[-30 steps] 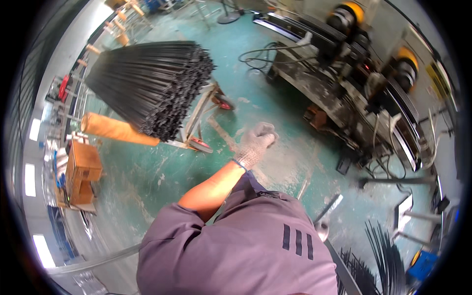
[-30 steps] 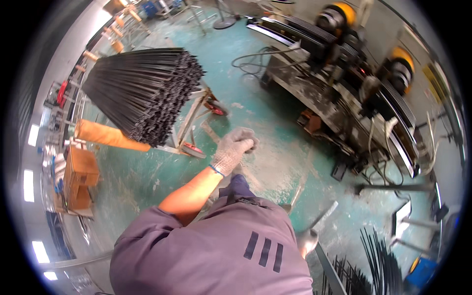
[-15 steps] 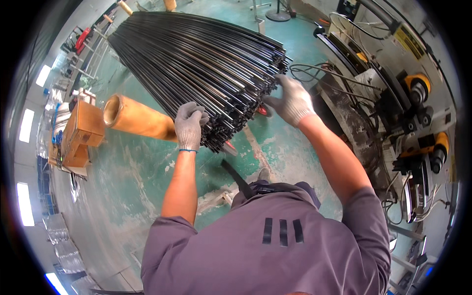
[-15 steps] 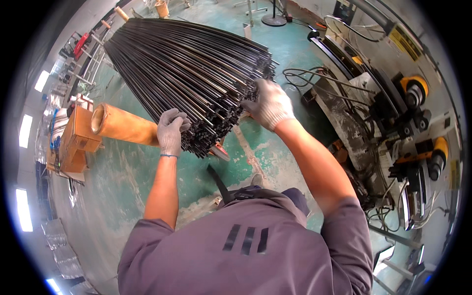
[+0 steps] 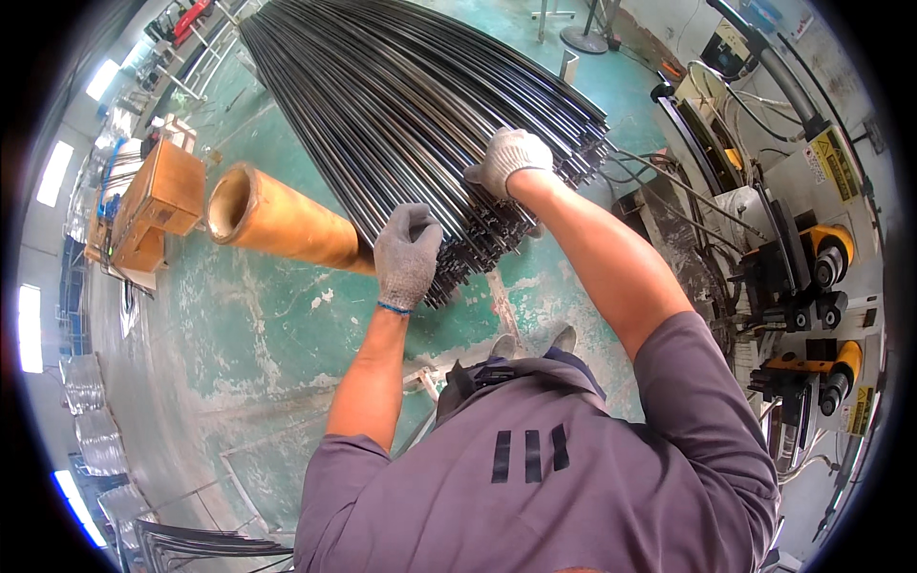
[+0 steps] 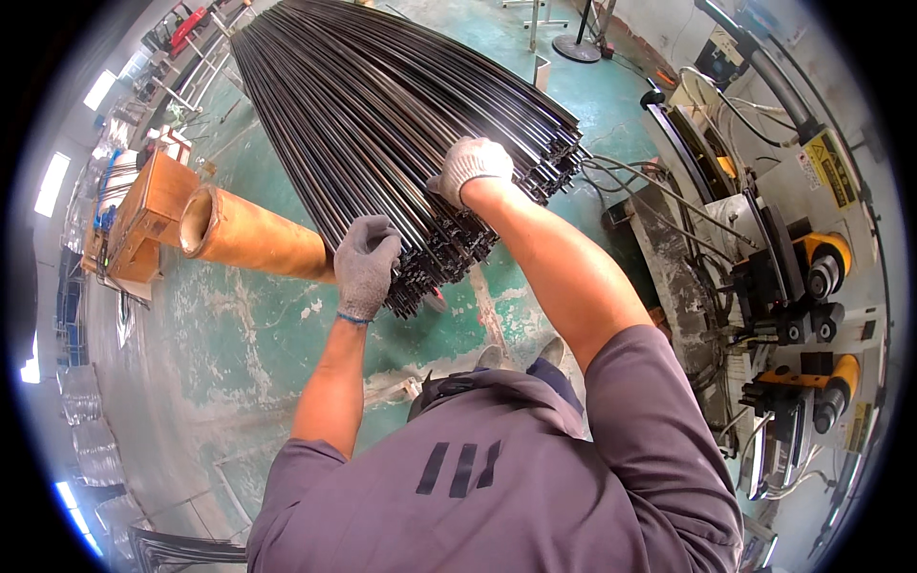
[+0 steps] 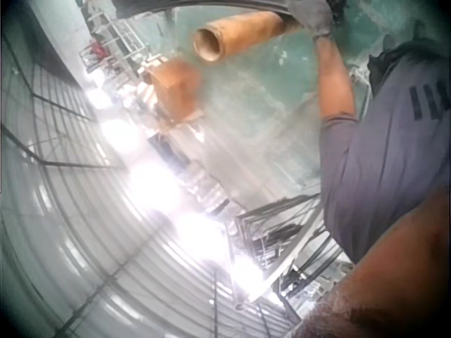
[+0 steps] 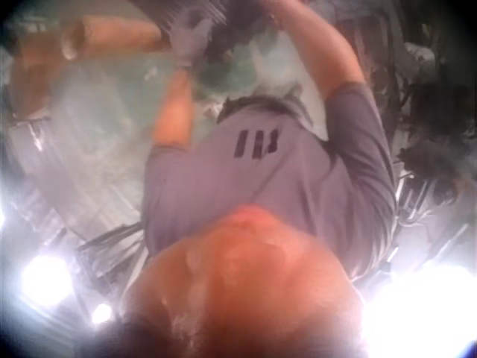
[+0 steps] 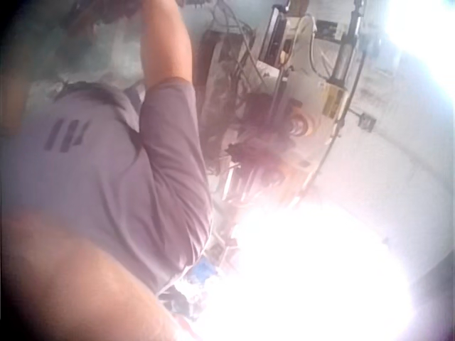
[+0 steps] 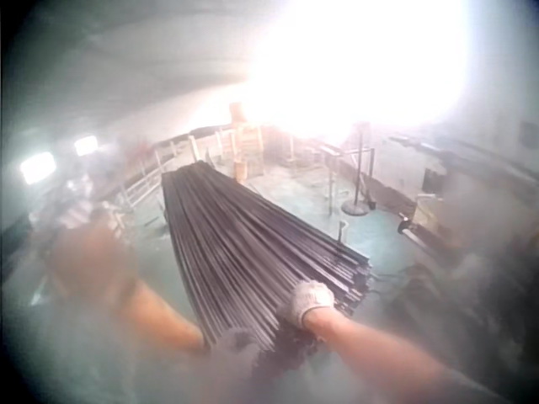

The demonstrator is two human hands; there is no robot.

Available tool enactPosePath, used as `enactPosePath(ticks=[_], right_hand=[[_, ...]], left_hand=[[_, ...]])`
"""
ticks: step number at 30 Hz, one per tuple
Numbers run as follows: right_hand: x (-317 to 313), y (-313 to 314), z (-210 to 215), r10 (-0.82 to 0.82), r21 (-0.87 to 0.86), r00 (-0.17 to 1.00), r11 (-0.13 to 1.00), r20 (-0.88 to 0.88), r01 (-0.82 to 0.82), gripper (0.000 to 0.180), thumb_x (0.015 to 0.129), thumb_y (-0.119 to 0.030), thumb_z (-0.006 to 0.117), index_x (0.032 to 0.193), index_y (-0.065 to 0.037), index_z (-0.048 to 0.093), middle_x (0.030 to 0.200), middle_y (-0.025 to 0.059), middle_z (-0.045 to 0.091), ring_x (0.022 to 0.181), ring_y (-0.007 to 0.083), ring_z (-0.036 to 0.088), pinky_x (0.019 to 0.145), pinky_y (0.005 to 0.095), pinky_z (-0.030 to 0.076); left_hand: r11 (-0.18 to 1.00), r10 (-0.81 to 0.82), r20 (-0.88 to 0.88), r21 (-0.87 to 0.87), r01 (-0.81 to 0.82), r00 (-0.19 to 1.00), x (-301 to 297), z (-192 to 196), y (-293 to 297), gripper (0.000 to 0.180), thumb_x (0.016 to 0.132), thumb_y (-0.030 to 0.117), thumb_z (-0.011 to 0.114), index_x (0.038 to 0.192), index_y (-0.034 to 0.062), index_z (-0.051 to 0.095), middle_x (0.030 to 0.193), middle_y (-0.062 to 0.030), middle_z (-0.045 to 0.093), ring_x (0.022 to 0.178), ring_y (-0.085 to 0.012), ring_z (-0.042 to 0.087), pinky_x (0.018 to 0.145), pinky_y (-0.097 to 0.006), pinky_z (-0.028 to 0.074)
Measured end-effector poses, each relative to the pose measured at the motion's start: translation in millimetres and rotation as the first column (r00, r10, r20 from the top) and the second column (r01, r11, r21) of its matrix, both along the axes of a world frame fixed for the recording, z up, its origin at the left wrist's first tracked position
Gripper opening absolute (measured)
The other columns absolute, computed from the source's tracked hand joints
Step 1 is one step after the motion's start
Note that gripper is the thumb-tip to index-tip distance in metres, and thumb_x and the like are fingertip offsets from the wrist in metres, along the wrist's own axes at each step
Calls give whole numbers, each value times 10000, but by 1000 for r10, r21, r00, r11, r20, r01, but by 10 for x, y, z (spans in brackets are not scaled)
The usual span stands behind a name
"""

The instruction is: The person repeatedly picks up bundles of long metal rods from a floor pile and feeds them into a yellow industrial bending machine. The person aligns the rods, operates the machine to bend them, and then removes the finished pieces to place them on a nearby rack. This cycle of loading, bending, and unloading is performed continuously throughout the clip.

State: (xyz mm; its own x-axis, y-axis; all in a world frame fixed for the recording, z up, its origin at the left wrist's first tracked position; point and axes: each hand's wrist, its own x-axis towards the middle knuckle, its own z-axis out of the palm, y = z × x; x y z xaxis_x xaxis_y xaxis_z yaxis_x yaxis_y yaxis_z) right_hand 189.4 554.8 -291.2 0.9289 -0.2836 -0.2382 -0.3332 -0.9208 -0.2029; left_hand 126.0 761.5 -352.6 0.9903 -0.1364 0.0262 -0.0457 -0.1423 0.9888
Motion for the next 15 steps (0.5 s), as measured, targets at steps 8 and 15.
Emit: enactPosePath(ticks=[8, 15], right_hand=[[109, -193, 150, 188, 23, 978, 982, -87, -187, 337, 799, -285, 693, 1015, -33, 748, 1061, 202, 712, 996, 326, 699, 870, 385, 554], [190, -547, 54, 273, 469, 960, 841, 59, -268, 259, 732, -195, 697, 751, 63, 715, 734, 166, 690, 685, 199, 673, 651, 358, 544]], left_hand=[[1000, -16, -25, 22, 16, 1000, 63, 3, -59, 231, 851, 59, 635, 1060, -38, 628, 846, -37, 653, 728, -98, 618, 667, -248, 512], [981, -56, -125, -192, 32, 991, -32, 165, 52, 209, 856, 16, 636, 1061, -19, 614, 878, -41, 644, 713, -97, 615, 614, -240, 531]])
